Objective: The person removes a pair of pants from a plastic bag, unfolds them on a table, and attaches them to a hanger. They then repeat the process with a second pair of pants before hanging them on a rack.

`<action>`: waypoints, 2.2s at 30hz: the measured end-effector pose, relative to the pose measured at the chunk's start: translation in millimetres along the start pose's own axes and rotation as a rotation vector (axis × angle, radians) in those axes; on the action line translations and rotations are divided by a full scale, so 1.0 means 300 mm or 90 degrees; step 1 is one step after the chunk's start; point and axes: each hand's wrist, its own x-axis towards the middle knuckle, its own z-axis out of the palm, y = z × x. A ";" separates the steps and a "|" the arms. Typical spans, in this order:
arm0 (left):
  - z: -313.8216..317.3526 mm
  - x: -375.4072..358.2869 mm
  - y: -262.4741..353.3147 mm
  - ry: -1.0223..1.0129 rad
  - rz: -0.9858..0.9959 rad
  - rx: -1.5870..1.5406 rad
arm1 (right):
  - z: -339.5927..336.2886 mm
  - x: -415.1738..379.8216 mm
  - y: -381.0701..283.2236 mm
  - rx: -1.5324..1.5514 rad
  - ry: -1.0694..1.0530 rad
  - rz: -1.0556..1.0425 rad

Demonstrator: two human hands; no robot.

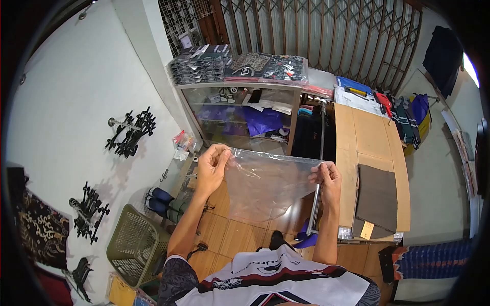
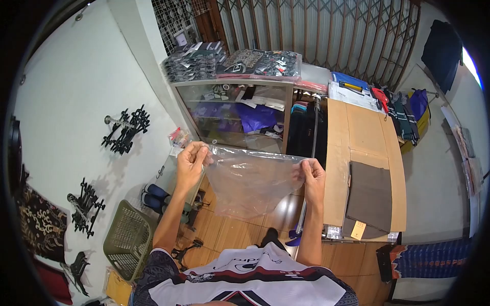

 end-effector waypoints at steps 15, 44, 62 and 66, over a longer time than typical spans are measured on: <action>0.135 0.576 -0.372 -0.018 -0.004 -0.057 | -0.019 0.529 0.124 -0.029 0.171 -0.042; 0.968 2.061 -0.802 -0.549 -0.046 -0.193 | -0.343 1.553 0.065 -0.369 0.585 -0.282; 1.608 2.922 -1.291 -0.429 -0.127 -0.114 | -0.939 2.813 0.172 -0.495 0.533 -0.256; 1.697 3.114 -1.437 -0.356 -0.197 -0.059 | -0.959 3.078 0.195 -0.572 0.507 -0.248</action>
